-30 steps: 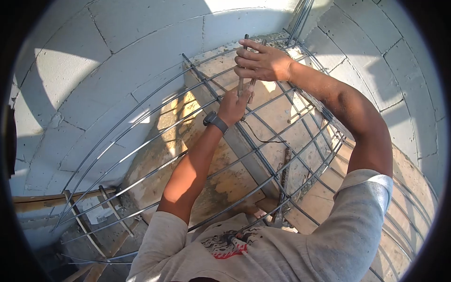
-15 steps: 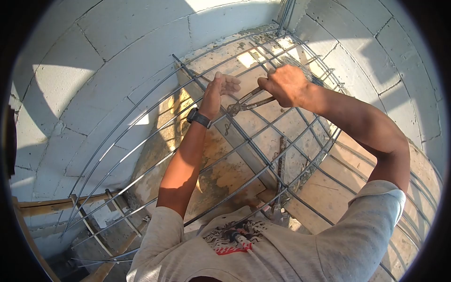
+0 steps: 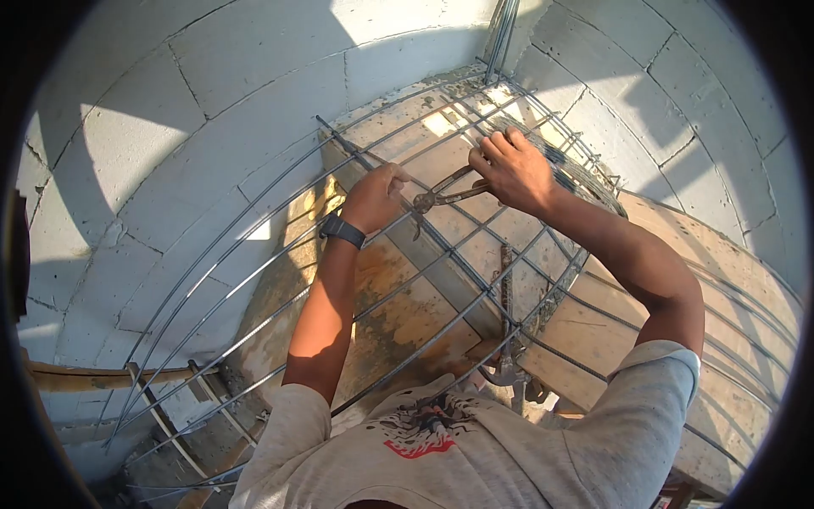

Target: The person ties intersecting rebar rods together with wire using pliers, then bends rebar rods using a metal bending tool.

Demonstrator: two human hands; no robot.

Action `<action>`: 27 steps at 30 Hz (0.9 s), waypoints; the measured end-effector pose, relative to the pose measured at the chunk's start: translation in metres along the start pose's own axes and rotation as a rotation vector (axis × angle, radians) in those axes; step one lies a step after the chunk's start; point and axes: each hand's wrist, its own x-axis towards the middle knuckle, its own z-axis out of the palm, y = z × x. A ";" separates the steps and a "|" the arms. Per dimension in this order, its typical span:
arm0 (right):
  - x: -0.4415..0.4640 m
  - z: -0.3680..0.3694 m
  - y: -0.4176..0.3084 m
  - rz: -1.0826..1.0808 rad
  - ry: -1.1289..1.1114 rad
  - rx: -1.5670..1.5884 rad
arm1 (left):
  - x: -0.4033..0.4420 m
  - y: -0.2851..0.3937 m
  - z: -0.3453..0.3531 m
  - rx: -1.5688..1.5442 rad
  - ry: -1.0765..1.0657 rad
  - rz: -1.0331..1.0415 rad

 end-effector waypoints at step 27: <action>-0.002 -0.005 -0.021 -0.074 -0.113 -0.101 | -0.064 0.035 0.061 -1.174 -0.082 -0.128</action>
